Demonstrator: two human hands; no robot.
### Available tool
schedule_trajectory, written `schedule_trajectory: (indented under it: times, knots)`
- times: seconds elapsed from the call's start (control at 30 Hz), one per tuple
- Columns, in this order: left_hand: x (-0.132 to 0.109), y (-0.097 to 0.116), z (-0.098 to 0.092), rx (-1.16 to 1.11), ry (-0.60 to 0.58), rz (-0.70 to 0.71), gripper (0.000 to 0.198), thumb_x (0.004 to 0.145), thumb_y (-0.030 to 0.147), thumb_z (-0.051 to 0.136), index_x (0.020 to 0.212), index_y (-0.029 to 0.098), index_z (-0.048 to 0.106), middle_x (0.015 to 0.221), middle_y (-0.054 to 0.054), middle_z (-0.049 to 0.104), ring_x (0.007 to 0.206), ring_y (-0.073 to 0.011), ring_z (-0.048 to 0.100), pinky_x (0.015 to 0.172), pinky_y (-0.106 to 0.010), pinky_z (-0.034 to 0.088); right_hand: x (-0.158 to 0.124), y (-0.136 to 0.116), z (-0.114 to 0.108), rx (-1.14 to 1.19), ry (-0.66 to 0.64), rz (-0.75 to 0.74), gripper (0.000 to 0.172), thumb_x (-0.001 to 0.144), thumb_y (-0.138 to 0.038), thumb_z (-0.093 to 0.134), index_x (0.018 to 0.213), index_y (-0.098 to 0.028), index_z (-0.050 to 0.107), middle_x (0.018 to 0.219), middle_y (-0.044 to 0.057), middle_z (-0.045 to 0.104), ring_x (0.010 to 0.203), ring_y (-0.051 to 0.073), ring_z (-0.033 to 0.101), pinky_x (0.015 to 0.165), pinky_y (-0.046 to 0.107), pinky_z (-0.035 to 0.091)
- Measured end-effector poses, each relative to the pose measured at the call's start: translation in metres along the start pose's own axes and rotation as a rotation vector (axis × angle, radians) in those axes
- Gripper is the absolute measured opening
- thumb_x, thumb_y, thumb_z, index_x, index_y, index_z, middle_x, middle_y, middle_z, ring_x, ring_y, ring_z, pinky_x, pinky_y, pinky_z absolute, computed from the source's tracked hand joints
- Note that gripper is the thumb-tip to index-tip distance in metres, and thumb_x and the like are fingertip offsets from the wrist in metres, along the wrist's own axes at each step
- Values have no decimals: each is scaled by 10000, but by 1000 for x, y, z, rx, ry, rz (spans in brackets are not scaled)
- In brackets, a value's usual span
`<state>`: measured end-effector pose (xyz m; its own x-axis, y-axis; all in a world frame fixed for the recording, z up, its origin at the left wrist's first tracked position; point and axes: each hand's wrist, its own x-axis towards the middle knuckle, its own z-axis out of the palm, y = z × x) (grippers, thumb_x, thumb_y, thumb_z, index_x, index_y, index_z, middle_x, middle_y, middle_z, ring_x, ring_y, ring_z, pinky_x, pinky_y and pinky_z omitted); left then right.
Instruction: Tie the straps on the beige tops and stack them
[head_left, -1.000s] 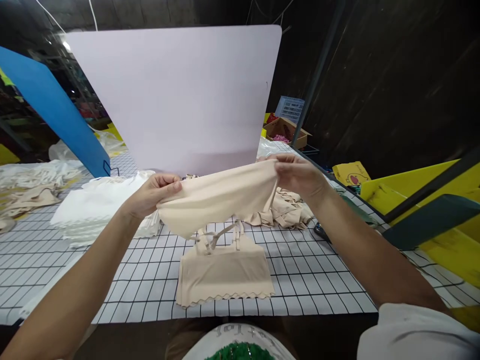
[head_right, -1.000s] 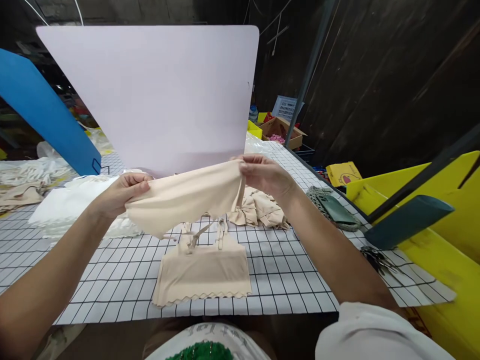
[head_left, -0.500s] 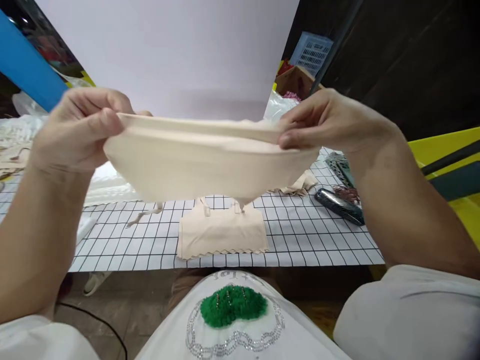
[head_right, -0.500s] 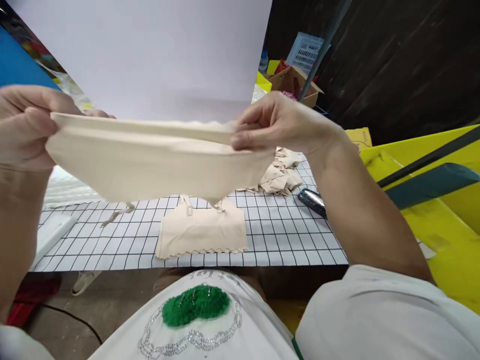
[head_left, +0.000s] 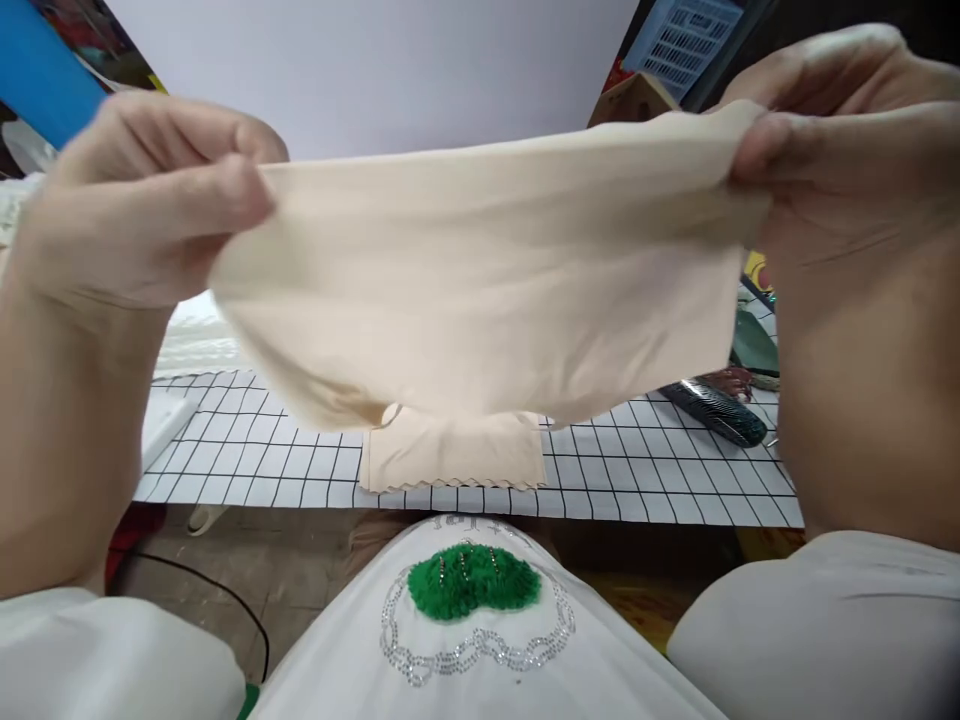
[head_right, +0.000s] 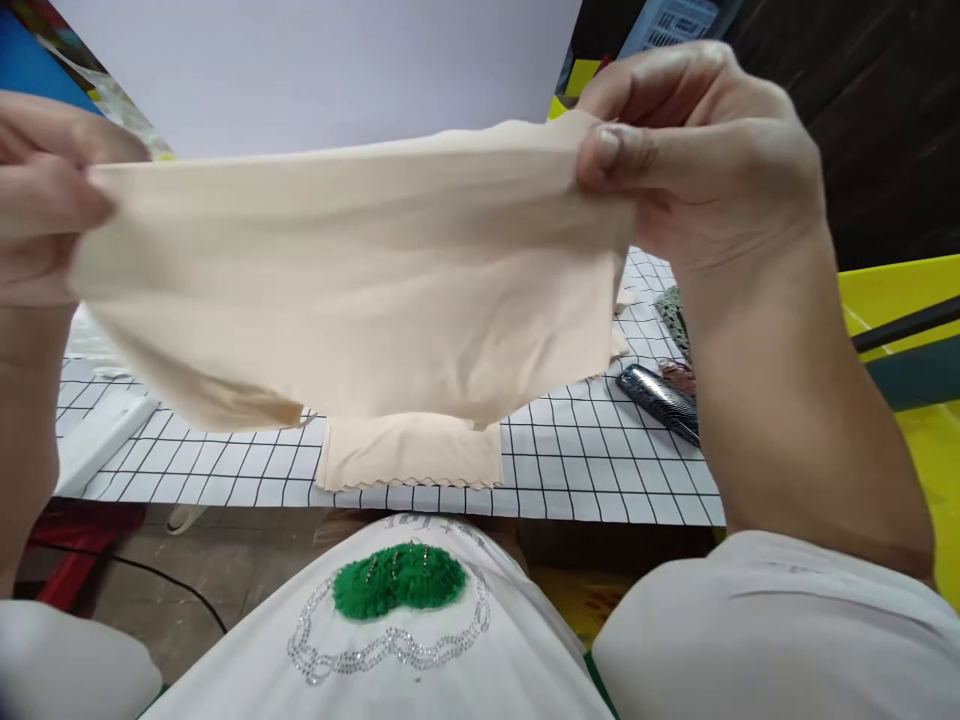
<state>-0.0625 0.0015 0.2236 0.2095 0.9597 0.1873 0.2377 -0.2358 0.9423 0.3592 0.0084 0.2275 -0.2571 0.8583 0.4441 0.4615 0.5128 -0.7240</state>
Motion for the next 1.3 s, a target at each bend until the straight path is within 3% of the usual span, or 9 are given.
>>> schedule_trajectory:
  times: [0.13,0.23,0.33,0.53,0.7,0.77,1.0,1.2,1.3]
  knots:
    - [25,-8,18,439,-208,207,247,830,201,657,891,-34,705,761,53,644,949,-152,684,745,-228,428,17,24,13,-39,-79,-19,459,849,-435,701,529,-107,671,832,-16,752,863,99,641,647,358,419]
    - [45,-18,24,696,-90,328,364,807,298,680,924,-44,723,838,46,621,1030,-150,627,906,-324,403,30,38,21,-81,-109,-89,175,761,-297,804,722,-131,763,710,-43,673,740,53,553,658,353,401]
    - [48,-31,29,819,66,443,361,798,304,734,934,-31,728,875,8,634,1106,-197,572,1059,-491,302,29,48,29,-167,-54,-208,146,813,-278,776,793,-134,770,775,-4,663,732,71,519,659,350,410]
    - [-19,-113,62,763,-7,379,34,778,216,739,805,214,719,763,-9,685,1006,-271,556,1083,-512,244,-49,87,78,-297,-162,-334,70,907,-245,706,861,-247,759,717,22,634,886,220,546,836,452,499]
    - [-85,-182,93,795,-61,291,128,874,203,615,946,244,713,794,-50,714,898,-280,581,961,-465,275,-132,119,130,-253,-306,-206,187,932,-148,594,1059,-201,721,844,82,664,894,259,541,735,433,545]
    - [-97,-186,98,847,-34,330,142,900,181,586,846,244,702,762,-49,695,893,-272,582,927,-454,271,-149,118,138,-290,-303,-177,253,933,-111,554,1142,-164,687,849,99,654,882,262,526,722,424,542]
    - [-134,-169,106,974,-26,466,212,909,70,554,828,236,658,784,-33,656,908,-241,584,895,-434,312,-177,88,135,-383,-225,-255,214,932,-61,518,882,-192,679,807,87,611,866,245,486,754,402,502]
    - [-169,-168,106,737,-226,258,163,915,201,608,997,270,732,1020,-73,631,991,-256,585,909,-453,409,-200,80,133,-345,-365,-245,96,959,-202,603,929,-178,690,852,91,619,853,236,526,761,418,505]
    - [-148,-172,93,582,-119,130,208,928,320,622,1091,265,739,1131,-91,591,1062,-255,576,910,-416,485,-183,79,135,-251,-284,-216,161,964,-265,628,1074,-164,687,877,98,623,839,227,530,712,375,506]
